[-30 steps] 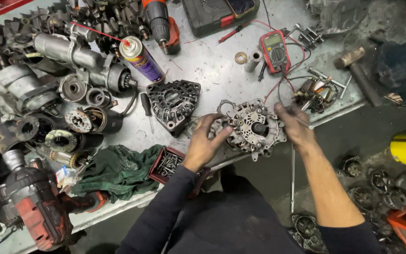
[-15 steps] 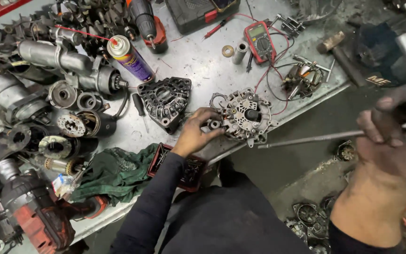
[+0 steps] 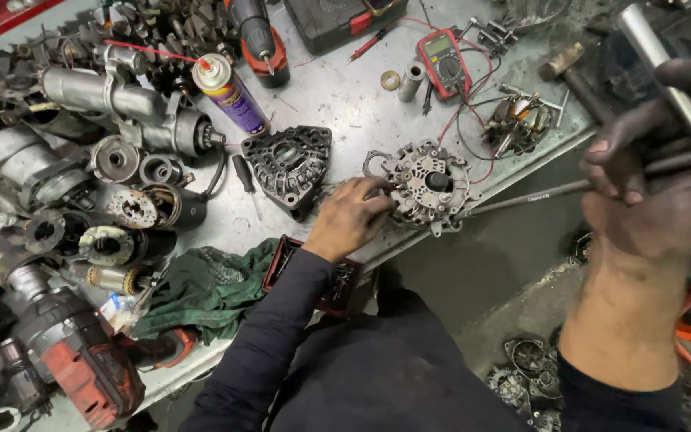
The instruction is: The person wipes their hands with a green rag, then selects a bolt from a red container and places it into a disassembled alternator. They retrieve a torque wrench from a wall rack and use it to tighten the bolt into the alternator housing on the workbench.
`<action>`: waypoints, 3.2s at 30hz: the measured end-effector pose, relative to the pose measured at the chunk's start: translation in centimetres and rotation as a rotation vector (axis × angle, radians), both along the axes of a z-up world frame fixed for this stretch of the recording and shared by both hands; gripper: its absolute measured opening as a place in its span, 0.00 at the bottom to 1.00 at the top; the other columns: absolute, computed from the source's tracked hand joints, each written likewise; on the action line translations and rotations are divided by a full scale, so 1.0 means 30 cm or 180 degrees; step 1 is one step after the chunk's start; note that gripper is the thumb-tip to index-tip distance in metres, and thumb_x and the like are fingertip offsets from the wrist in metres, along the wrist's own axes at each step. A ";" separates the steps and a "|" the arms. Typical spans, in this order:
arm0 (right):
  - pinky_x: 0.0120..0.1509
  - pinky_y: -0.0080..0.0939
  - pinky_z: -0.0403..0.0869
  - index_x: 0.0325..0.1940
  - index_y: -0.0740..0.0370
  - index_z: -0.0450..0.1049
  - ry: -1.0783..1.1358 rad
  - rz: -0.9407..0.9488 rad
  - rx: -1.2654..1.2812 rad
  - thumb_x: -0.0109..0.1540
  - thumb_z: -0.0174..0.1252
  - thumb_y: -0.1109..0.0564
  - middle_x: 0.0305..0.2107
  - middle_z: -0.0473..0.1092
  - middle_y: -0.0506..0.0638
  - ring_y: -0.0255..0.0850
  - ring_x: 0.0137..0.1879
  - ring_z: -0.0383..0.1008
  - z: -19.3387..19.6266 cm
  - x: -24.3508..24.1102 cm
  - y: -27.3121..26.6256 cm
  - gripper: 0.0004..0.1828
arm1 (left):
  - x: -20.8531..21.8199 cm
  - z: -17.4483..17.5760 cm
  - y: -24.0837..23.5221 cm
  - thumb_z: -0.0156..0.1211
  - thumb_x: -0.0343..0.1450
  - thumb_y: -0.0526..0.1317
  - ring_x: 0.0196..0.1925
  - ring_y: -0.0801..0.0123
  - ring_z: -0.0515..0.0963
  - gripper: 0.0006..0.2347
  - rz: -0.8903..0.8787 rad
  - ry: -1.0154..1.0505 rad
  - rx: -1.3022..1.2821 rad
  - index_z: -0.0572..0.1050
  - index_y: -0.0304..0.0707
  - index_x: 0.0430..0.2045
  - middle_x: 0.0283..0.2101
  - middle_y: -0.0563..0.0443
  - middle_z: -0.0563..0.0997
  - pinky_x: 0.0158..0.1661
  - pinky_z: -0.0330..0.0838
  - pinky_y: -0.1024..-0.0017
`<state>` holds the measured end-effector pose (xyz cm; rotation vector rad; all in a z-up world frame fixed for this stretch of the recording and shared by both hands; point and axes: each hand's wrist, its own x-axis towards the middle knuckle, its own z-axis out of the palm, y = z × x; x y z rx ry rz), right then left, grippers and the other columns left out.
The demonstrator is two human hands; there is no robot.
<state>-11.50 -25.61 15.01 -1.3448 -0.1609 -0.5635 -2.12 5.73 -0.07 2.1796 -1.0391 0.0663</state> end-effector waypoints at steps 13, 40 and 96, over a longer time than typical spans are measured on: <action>0.29 0.31 0.56 0.58 0.67 0.64 -0.0173 -0.0602 -0.0126 0.82 0.40 0.42 0.24 0.65 0.57 0.36 0.22 0.55 -0.017 0.061 0.115 0.23 | -0.041 0.019 0.017 0.66 0.66 0.39 0.61 0.52 0.75 0.12 0.0126 0.0471 -0.0248 0.83 0.46 0.43 0.60 0.46 0.75 0.59 0.71 0.60; 0.64 0.38 0.78 0.66 0.70 0.71 0.0582 -0.1043 -0.1277 0.73 0.58 0.68 0.48 0.78 0.55 0.41 0.55 0.80 -0.182 -0.014 0.227 0.15 | -0.321 0.152 0.234 0.68 0.69 0.39 0.37 0.75 0.80 0.07 0.0415 0.2463 -0.1356 0.81 0.34 0.34 0.33 0.54 0.84 0.43 0.75 0.75; 0.48 0.40 0.77 0.53 0.63 0.77 0.1369 -0.1565 -0.2253 0.65 0.63 0.54 0.38 0.80 0.53 0.38 0.42 0.81 -0.111 -0.076 0.267 0.15 | -0.423 -0.030 0.396 0.68 0.68 0.34 0.37 0.78 0.78 0.05 0.0995 0.2844 -0.1815 0.81 0.31 0.32 0.33 0.55 0.82 0.39 0.72 0.78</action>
